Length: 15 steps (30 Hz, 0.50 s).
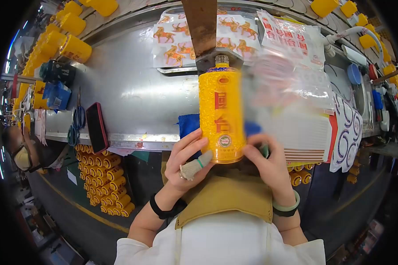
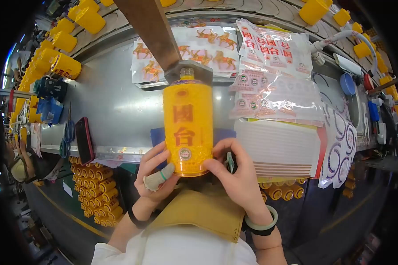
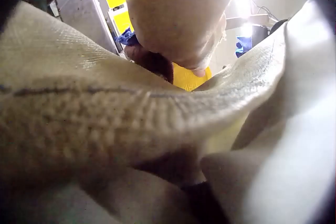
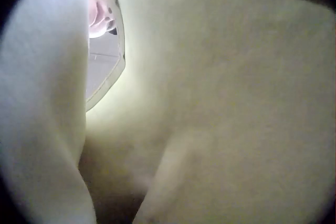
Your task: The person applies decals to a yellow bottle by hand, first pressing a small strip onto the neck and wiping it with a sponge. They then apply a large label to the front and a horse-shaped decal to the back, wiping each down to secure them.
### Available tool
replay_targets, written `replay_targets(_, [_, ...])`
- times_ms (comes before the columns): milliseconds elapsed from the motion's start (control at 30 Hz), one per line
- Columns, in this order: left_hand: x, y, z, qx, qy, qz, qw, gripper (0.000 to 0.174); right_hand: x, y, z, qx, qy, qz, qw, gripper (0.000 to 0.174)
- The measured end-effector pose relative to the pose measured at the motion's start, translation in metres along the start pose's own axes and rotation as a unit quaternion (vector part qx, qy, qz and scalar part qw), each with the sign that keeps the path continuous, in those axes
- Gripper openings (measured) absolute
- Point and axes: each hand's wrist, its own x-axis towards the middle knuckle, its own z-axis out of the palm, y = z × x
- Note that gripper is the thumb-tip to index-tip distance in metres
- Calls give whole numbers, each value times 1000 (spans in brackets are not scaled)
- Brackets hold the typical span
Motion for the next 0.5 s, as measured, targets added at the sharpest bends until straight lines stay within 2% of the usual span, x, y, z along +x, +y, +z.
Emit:
replay_targets(33, [-1, -1, 0, 0, 0, -2, 1000, 31, 1, 1, -2, 35, -5, 12, 999, 23])
replay_targets(200, [-5, -1, -1, 7, 0, -6, 1000, 36, -1, 0, 0, 9, -17, 29, 999, 22])
replay_targets(267, [-5, 1, -2, 103, 16, 31, 994, 32, 0, 2, -2, 18, -16, 18, 1000, 21])
replay_targets(333, [-1, 5, 0, 130, 35, 52, 990, 31, 0, 3, -5, 73, -9, 44, 996, 18])
replay_targets(400, [4, 8, 1, 153, 53, 73, 984, 31, 0, 4, -6, 71, -6, 39, 997, 17])
replay_targets(467, [10, 9, 0, 160, -5, 128, 979, 31, 0, 5, -5, 57, -6, 26, 998, 19])
replay_targets(500, [20, 11, -8, 102, -88, 98, 986, 30, 0, 6, -5, 45, -6, 19, 999, 19])
